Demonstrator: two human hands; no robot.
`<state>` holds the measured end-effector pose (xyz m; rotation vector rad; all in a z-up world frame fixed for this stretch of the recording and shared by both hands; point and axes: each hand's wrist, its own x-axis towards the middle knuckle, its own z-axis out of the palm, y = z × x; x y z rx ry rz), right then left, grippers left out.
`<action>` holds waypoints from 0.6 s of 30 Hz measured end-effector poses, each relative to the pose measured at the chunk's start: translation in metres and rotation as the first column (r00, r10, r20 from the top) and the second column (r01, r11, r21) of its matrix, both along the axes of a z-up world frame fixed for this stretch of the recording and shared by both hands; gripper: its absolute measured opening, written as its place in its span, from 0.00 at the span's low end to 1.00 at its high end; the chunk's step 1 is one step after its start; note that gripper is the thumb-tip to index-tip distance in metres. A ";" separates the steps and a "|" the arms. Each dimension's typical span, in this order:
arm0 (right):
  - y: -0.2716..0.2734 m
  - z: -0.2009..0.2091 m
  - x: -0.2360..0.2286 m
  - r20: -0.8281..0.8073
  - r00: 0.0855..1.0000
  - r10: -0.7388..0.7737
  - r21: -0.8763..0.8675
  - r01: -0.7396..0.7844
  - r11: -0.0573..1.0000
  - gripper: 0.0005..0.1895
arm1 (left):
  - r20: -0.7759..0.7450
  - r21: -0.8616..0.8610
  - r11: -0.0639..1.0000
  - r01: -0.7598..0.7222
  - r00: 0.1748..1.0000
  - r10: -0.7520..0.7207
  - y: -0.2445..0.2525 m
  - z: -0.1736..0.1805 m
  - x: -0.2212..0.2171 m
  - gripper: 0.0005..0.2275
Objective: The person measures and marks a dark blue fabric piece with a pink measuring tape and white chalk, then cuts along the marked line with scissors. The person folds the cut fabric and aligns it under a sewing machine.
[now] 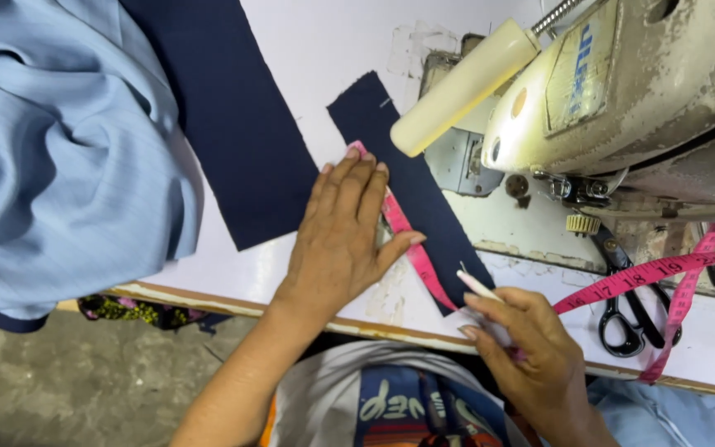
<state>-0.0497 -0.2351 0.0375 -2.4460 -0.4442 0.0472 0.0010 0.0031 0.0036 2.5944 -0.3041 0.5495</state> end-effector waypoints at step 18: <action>-0.009 -0.015 -0.040 0.085 0.996 -0.041 -0.152 0.054 0.987 0.14 | -0.050 -0.003 1.000 0.009 0.999 -0.010 -0.001 -0.004 0.000 0.33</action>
